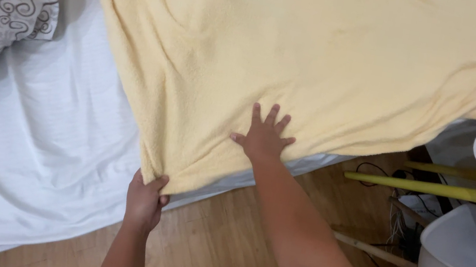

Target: The person spreads a yellow blanket over a white bedsheet, smoothing it across the mattress and tucking the edges. They then place two patterned pillows at the head of the bed.

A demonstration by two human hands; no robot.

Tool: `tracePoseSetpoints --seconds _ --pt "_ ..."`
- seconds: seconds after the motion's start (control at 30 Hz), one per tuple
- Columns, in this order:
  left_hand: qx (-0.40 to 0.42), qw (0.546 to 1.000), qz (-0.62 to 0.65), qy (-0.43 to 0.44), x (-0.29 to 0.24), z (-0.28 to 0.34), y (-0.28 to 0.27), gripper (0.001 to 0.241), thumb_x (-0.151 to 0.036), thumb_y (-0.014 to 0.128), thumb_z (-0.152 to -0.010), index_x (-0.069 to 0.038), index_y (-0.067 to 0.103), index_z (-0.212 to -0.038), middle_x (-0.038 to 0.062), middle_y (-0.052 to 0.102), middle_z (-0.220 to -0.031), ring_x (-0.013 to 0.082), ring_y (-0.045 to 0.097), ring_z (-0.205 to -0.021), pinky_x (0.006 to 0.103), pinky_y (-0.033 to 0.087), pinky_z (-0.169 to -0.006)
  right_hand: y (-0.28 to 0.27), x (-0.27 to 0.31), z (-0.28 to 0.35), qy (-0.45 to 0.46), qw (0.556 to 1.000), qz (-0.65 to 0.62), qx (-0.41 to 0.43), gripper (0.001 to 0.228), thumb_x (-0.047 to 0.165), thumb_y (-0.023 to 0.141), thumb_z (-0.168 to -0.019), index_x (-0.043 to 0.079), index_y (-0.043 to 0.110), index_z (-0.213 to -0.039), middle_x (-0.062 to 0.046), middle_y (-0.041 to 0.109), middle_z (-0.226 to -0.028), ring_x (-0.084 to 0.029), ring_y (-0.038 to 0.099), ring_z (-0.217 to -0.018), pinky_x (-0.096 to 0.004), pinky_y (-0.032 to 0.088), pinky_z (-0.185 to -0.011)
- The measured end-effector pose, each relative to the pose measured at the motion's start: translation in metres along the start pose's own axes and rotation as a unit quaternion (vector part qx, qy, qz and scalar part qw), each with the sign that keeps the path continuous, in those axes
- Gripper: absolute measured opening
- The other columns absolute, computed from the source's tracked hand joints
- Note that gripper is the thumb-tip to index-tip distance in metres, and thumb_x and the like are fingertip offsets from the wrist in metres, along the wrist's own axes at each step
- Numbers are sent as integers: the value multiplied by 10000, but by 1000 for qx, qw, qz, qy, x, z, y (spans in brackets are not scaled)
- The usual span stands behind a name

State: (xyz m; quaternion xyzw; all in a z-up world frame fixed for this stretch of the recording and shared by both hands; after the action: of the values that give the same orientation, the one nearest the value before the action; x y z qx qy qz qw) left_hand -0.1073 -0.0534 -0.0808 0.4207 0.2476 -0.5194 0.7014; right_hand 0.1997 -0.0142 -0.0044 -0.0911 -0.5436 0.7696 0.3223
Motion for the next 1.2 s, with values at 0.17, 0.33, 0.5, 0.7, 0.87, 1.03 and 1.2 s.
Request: tracePoseSetpoints --seconds 0.17,0.33,0.5,0.7,0.87,1.03,1.2 --pt "-24 990 -139 3 13 8 -22 379 -8 660 -836 13 598 -1209 98 659 -867 155 491 -556 326 384 -460 8 -4 -6 -17 1000 -7 9 1115 685 719 -817 358 57 -1652 -121 -106 -1734 -476 -112 -1562 -840 111 -1118" --pt "-20 881 -468 65 -22 17 11 479 -49 798 -756 11 656 -1210 102 747 -943 233 729 -803 383 574 -740 7 -4 1 -20 999 3 26 1138 723 676 -818 352 0 -1654 -118 -157 -1725 -475 -153 -1555 -837 86 -1117" --pt "-104 737 -650 154 -70 54 51 1025 -66 857 -670 -82 258 -1502 200 536 -1321 406 582 -1192 467 562 -876 12 -2 15 -22 1000 14 8 1025 706 519 -919 259 -44 -1651 -124 -199 -1707 -457 -189 -1550 -847 25 -1102" --pt "-33 817 -532 222 -73 61 39 1363 -129 949 -572 -91 49 -1595 244 421 -1374 402 553 -1174 441 518 -963 44 15 51 3 999 -2 -49 824 570 430 -1028 211 41 -1660 -138 -144 -1720 -496 -128 -1543 -870 46 -1091" --pt "70 795 -544 257 -45 41 26 937 -57 882 -699 -297 463 -1501 218 360 -1466 379 545 -1262 404 520 -1039 45 21 106 -1 999 -35 -31 1059 706 517 -924 182 -39 -1659 -162 -201 -1708 -495 -207 -1528 -816 43 -1135" --pt "85 799 -530 271 -40 36 19 945 -27 879 -674 -241 448 -1487 218 345 -1440 406 488 -1296 426 448 -1096 71 16 102 -23 998 -62 13 1329 826 638 -744 189 -96 -1651 -158 -259 -1707 -466 -287 -1524 -759 74 -1174" --pt "105 820 -508 241 -39 24 16 914 -51 876 -661 -224 452 -1452 187 376 -1341 380 536 -1210 417 465 -1086 82 13 81 -52 998 -12 -18 1449 887 698 -675 110 -43 -1649 -285 -208 -1670 -568 -294 -1474 -639 -39 -1243"
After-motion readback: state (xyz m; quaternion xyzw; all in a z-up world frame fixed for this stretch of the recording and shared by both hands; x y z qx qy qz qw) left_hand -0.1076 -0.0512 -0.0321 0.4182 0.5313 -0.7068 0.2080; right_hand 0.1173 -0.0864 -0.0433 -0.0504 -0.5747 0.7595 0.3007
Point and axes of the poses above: each hand's wrist, its own z-axis away from the middle knuckle, its own y-axis out of the palm, x = y × z, the point moved 8 cm from there along -z, towards the middle knuckle
